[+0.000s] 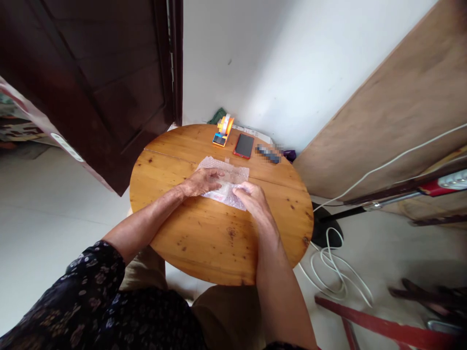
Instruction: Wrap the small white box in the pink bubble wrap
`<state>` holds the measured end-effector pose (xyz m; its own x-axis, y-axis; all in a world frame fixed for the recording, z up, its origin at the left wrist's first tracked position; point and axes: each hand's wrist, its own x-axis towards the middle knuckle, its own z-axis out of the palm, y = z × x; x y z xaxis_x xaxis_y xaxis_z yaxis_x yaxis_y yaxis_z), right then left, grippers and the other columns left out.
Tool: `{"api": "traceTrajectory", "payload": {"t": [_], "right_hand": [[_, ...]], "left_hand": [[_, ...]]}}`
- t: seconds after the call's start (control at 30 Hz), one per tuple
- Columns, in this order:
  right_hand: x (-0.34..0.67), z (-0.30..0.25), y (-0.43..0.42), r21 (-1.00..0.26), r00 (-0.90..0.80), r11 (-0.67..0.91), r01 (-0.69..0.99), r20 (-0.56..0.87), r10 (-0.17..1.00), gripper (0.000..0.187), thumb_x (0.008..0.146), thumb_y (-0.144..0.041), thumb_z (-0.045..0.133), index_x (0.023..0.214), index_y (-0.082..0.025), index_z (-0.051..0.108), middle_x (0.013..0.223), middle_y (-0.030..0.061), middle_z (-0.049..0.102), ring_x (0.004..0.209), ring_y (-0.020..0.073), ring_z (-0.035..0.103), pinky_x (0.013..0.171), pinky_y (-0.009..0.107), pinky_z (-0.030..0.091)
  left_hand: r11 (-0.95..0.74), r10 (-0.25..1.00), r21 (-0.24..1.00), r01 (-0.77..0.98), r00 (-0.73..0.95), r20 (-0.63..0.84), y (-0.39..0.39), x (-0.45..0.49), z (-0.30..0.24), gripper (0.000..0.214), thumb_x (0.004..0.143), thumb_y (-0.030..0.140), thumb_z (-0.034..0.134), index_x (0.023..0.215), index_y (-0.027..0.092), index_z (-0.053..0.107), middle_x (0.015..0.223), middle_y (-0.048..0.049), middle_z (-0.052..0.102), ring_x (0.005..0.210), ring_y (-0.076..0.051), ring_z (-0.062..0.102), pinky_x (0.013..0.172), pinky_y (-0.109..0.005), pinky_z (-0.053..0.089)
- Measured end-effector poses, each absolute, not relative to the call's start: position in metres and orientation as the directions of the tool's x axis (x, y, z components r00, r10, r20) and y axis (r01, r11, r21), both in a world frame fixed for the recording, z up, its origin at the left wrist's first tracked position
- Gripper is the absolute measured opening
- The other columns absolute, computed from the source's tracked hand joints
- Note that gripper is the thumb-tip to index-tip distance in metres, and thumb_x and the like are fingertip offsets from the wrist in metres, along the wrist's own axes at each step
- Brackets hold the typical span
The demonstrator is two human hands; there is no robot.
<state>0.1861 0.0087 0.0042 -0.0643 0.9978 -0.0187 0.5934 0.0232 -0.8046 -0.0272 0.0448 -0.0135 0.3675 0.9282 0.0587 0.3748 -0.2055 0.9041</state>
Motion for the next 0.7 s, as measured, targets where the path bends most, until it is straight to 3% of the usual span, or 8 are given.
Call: {"api": "traceTrajectory", "payload": {"t": [0.17,0.27,0.33,0.4,0.57,0.7], "right_hand": [[0.186,0.0,0.012,-0.735,0.037,-0.001,0.679,0.032,0.999,0.027,0.078,-0.047,0.058,0.064,-0.024,0.053,0.061,-0.0012,0.053,0.061,0.0179,0.049,0.059,0.03,0.036],[0.183,0.004,0.007,-0.626,0.08,0.117,0.771,0.277,0.957,0.019,0.081,-0.042,0.058,0.079,-0.023,0.062,0.081,0.0051,0.066,0.078,0.0245,0.058,0.076,0.037,0.043],[0.178,0.011,-0.001,-0.503,0.036,0.242,0.83,0.482,0.876,0.016,0.087,-0.036,0.055,0.09,-0.024,0.065,0.096,0.0094,0.07,0.093,0.0284,0.06,0.09,0.043,0.041],[0.171,0.017,-0.01,-0.373,-0.07,0.332,0.866,0.567,0.82,0.018,0.094,-0.033,0.051,0.093,-0.025,0.067,0.102,0.0104,0.072,0.102,0.0297,0.059,0.096,0.045,0.037],[0.157,0.015,-0.017,-0.202,-0.437,0.545,0.814,0.405,0.803,0.017,0.095,-0.029,0.053,0.09,-0.025,0.069,0.108,0.0065,0.073,0.102,0.0272,0.059,0.092,0.043,0.035],[0.156,0.007,-0.012,-0.203,-0.483,0.571,0.795,0.358,0.799,0.017,0.094,-0.029,0.058,0.103,-0.024,0.07,0.113,0.0071,0.073,0.106,0.028,0.059,0.093,0.042,0.035]], "left_hand": [[-0.201,0.929,0.906,0.373,0.365,0.056,0.042,-0.028,-0.012,0.046,0.079,0.028,0.067,0.124,0.018,0.068,0.107,-0.0056,0.067,0.085,-0.014,0.063,0.077,-0.026,0.053],[-0.203,0.935,0.913,0.354,0.347,0.074,0.041,-0.027,-0.014,0.044,0.078,0.027,0.067,0.121,0.018,0.069,0.103,-0.0051,0.068,0.086,-0.014,0.063,0.078,-0.026,0.053],[-0.192,0.941,0.916,0.352,0.332,0.069,0.042,-0.025,-0.016,0.045,0.078,0.026,0.066,0.122,0.017,0.068,0.099,-0.0049,0.069,0.084,-0.014,0.063,0.077,-0.026,0.054],[-0.211,0.94,0.904,0.371,0.331,0.084,0.042,-0.023,-0.018,0.045,0.079,0.027,0.065,0.123,0.016,0.068,0.098,-0.0049,0.07,0.085,-0.015,0.064,0.079,-0.027,0.054],[-0.299,0.924,0.838,0.456,0.358,0.134,0.045,-0.023,-0.017,0.043,0.081,0.031,0.065,0.122,0.018,0.069,0.1,-0.0047,0.073,0.092,-0.019,0.066,0.088,-0.031,0.054],[-0.278,0.939,0.799,0.534,0.326,0.109,0.047,-0.037,-0.009,0.045,0.079,0.033,0.067,0.123,0.02,0.07,0.107,-0.0052,0.073,0.095,-0.02,0.066,0.089,-0.031,0.053]]}}
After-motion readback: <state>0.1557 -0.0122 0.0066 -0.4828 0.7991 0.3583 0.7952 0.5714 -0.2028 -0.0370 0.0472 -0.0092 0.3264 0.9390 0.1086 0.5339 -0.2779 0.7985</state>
